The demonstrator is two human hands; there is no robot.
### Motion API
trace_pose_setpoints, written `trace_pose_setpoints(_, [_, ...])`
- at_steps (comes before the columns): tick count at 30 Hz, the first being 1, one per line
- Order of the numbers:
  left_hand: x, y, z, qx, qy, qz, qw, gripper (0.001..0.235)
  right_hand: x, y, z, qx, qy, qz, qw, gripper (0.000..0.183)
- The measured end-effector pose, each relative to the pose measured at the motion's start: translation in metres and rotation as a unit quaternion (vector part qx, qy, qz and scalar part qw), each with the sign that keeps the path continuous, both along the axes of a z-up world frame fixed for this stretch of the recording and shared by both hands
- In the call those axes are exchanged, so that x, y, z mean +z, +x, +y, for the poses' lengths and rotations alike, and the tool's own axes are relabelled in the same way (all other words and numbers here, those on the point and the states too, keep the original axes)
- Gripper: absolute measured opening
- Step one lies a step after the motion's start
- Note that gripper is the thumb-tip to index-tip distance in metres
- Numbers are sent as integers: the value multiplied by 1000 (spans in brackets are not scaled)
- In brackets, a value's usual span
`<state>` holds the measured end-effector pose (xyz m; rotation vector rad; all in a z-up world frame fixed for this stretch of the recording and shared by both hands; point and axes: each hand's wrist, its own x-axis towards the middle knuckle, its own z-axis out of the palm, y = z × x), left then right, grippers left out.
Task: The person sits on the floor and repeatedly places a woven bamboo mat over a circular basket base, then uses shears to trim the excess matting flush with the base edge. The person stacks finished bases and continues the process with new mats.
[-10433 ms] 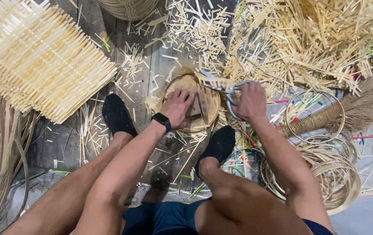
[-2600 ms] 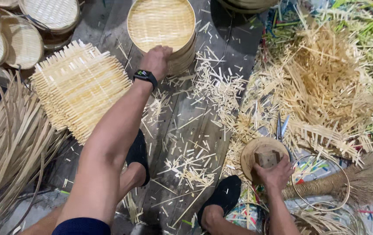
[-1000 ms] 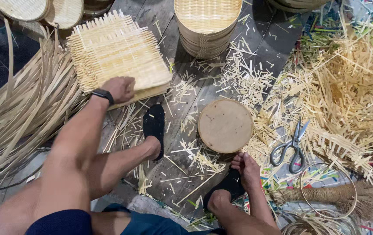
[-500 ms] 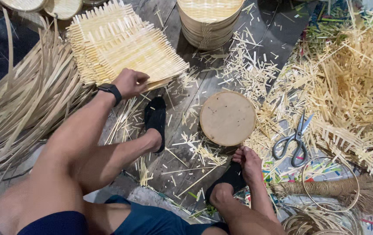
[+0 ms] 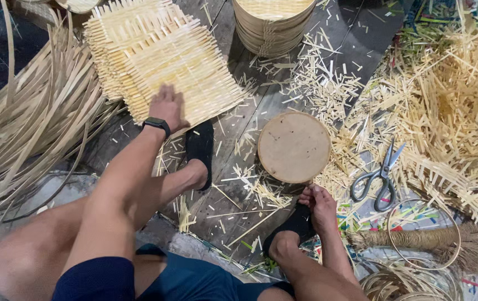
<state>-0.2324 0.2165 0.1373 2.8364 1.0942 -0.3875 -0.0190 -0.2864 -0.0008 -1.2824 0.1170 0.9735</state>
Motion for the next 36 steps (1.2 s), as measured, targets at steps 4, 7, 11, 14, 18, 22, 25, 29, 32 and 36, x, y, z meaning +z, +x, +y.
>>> trace_pose_setpoints(4, [-9, -9, 5, 71, -21, 60, 995, 120, 7, -3, 2, 15, -26, -34, 999, 29])
trace_pose_setpoints(7, [-13, -16, 8, 91, -31, 9, 995, 119, 9, -3, 3, 15, -19, -27, 999, 28])
trace_pose_setpoints(11, [-27, -25, 22, 246, 5, -150, 958, 80, 8, -3, 4, 11, -29, -35, 999, 27])
trace_pose_setpoints(14, [-44, -36, 43, 368, -34, -188, 910, 38, 6, -5, 3, 15, -37, -41, 998, 26])
trace_pose_setpoints(18, [-58, -39, 60, 394, -23, -239, 887, 13, 3, -2, 5, 17, -41, -43, 998, 26])
trace_pose_setpoints(22, [-39, -23, 60, 393, 89, -460, 791, 19, 2, -5, 0, 21, -37, -49, 998, 26])
trace_pose_setpoints(25, [10, -5, 58, 378, 87, -620, 682, 28, 1, -2, 3, 19, -20, -47, 999, 27])
trace_pose_setpoints(29, [90, 4, 32, 294, -52, -749, 591, 45, 10, -1, 5, 11, -49, -51, 997, 31])
trace_pose_setpoints(32, [116, 34, -11, 258, -269, -716, 590, 57, 33, 8, 9, -37, -39, -57, 997, 35])
trace_pose_setpoints(36, [66, 94, -108, 211, -454, -533, 682, 23, 75, 41, 9, -107, 102, -70, 987, 38])
